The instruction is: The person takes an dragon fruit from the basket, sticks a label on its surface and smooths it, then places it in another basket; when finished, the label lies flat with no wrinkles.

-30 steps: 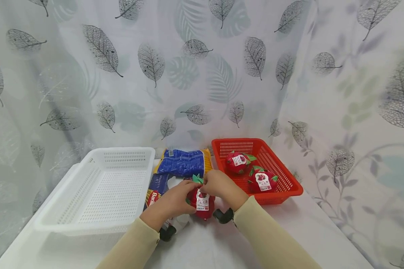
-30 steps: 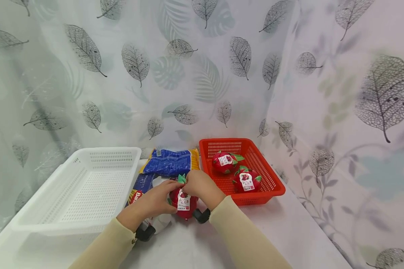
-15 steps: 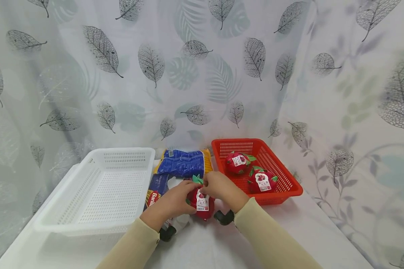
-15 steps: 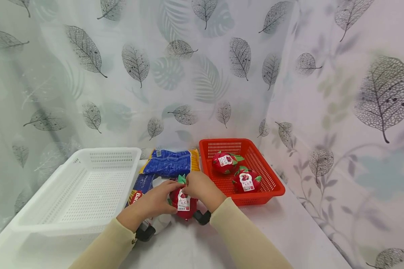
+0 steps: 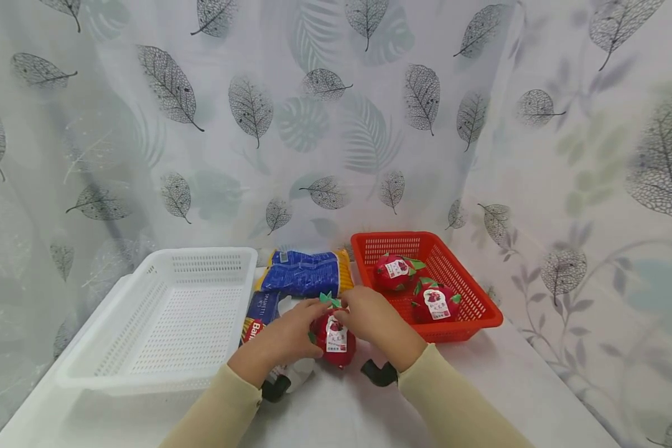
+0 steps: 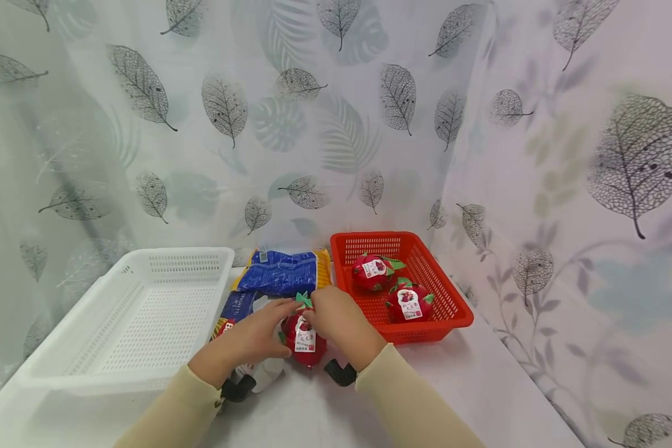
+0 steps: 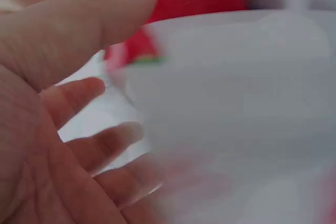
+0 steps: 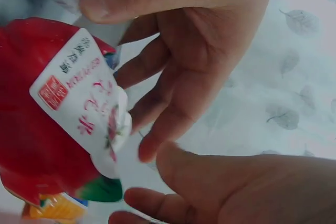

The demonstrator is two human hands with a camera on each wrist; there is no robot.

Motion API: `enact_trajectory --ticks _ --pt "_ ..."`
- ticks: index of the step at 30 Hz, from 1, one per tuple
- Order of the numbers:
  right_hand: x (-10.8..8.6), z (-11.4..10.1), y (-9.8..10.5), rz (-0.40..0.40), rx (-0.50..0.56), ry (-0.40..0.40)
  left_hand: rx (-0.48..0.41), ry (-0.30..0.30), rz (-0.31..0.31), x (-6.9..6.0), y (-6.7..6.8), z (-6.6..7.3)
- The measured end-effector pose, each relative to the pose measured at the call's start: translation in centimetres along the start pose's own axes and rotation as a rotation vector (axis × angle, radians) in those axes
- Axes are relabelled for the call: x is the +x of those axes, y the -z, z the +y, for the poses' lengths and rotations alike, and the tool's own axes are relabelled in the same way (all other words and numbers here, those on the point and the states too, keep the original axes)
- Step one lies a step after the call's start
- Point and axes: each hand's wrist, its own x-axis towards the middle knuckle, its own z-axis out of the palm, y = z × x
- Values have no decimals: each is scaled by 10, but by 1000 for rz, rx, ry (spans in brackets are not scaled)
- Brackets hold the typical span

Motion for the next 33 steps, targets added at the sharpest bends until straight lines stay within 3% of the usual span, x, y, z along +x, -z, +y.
enact_trajectory --ticks 5,13,21,33 --pt "-11 -6 2 32 -44 16 99 50 94 -10 24 4" --pt "-13 -14 -18 -43 -25 97 177 74 186 -20 50 -1" --pt "-6 -11 -39 -65 -89 124 171 85 191 -18 51 -7" --pt "-3 -4 -49 -105 -35 87 177 95 186 -12 48 -7"
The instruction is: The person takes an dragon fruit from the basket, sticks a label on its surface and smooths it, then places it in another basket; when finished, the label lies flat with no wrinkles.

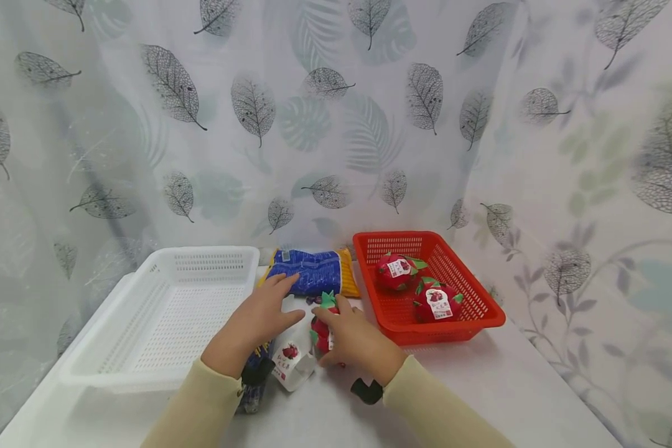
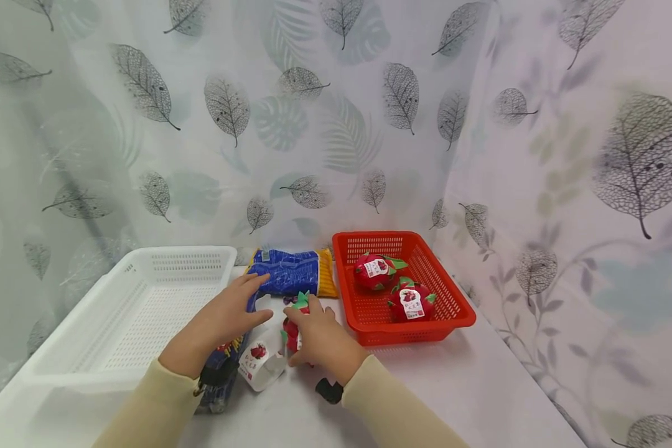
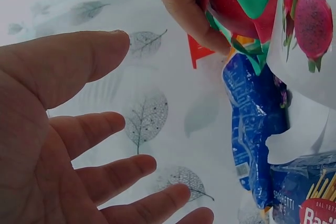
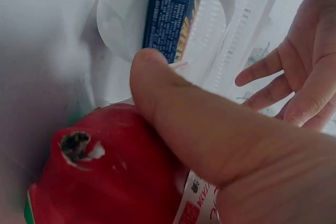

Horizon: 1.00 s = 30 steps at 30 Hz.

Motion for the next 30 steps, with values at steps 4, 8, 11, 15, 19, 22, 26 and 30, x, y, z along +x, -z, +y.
enact_trajectory --ticks 4,8,11,15,19,22,26,30 --pt "2 2 -3 17 -1 -3 3 5 -9 0 1 1" --pt "4 5 -11 40 6 -8 7 11 -15 0 0 2" --pt "1 6 -14 67 28 1 0 12 -8 0 0 3" --pt "-11 4 -7 134 51 29 -28 17 8 0 -1 3" --pt "-31 2 7 204 88 72 -64 43 18 0 -2 8" --pt "-46 3 20 256 124 77 -108 53 30 0 -4 12" --pt "-67 15 42 340 128 40 -210 26 55 -2 -13 21" --pt "-82 36 70 411 116 13 -345 1 40 -2 -31 41"
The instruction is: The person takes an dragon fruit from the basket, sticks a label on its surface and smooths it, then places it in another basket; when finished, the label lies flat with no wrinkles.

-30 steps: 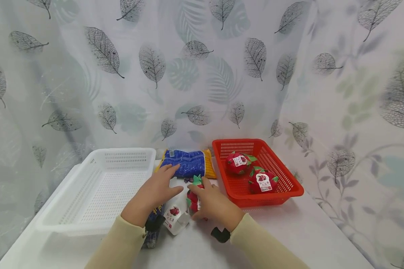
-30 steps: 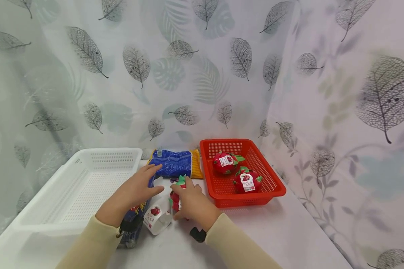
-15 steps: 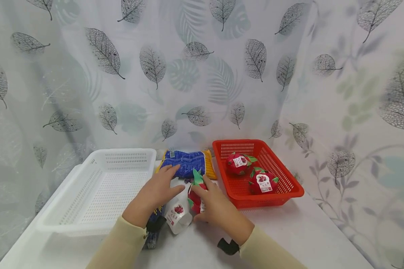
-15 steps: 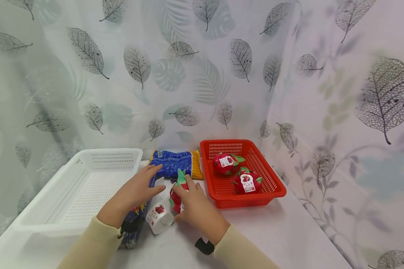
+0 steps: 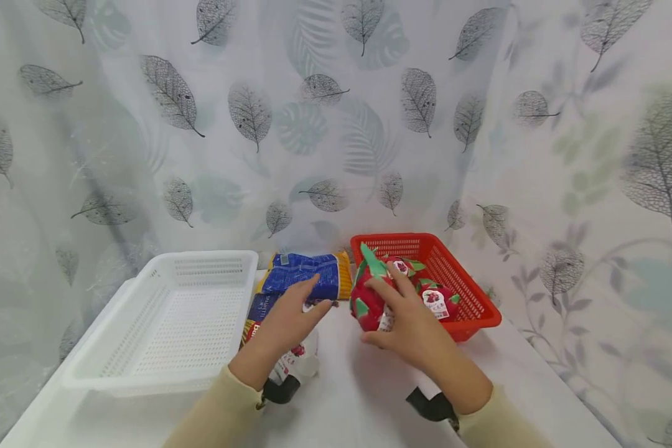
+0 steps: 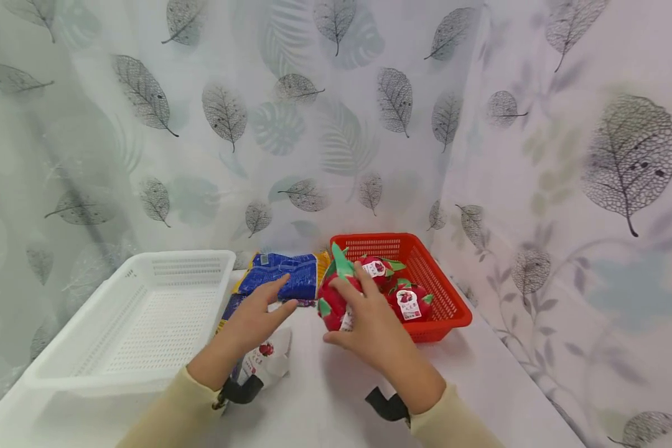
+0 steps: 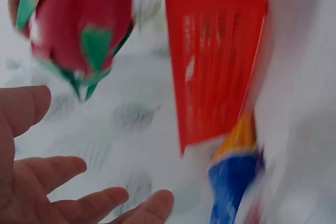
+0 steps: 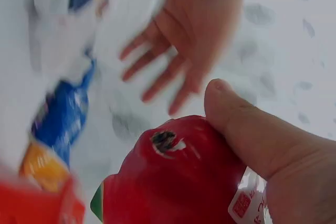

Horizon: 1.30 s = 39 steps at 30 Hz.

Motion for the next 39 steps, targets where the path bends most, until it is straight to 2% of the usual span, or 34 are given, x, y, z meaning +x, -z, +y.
enact_trajectory --ticks 4,7,11,14,21,26,36,39 --pt "13 21 28 21 7 -15 -154 35 -64 6 -33 13" --pt "29 36 40 -2 10 -31 -276 89 -89 15 -59 21" --pt "52 53 43 -67 9 -45 -396 174 -87 25 -89 31" --pt "66 61 39 -127 -1 -36 -457 213 -91 28 -104 36" --pt "88 71 22 -244 -22 -67 -508 228 -46 27 -116 39" --pt "98 75 12 -286 -103 -102 -536 229 -44 28 -122 39" --pt "99 75 -2 -357 -207 -82 -524 209 -34 27 -124 42" --pt "97 75 -2 -367 -206 -107 -524 211 -38 27 -123 43"
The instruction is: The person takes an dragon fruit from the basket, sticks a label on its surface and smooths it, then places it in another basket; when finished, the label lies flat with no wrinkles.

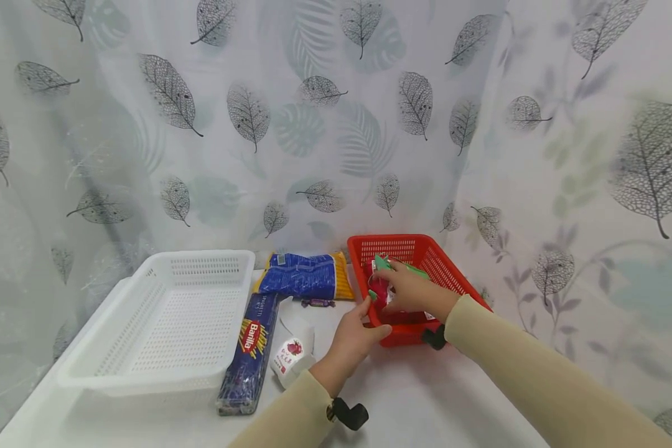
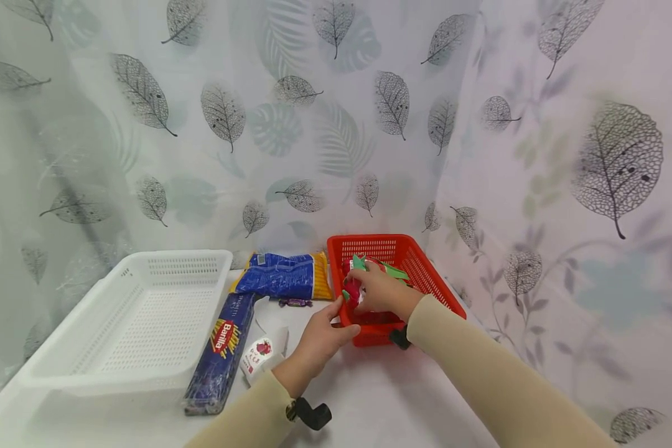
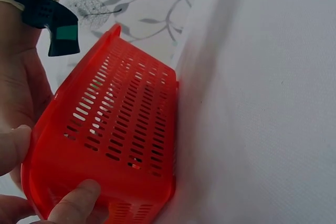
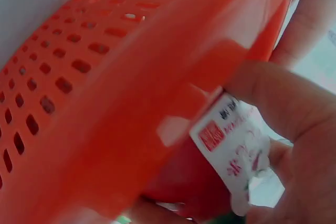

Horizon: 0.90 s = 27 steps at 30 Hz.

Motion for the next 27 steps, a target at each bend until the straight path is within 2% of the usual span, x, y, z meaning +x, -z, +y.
enact_trajectory --ticks 6,14,21,27 --pt "-3 -3 1 -31 13 -53 2 6 5 0 0 0" --pt "1 -8 -3 -55 -66 -16 21 2 0 1 1 -2" --pt "10 5 -5 -106 -84 2 26 -2 -4 1 0 -1" --pt "15 6 -5 -125 -86 13 23 0 3 1 -1 -1"
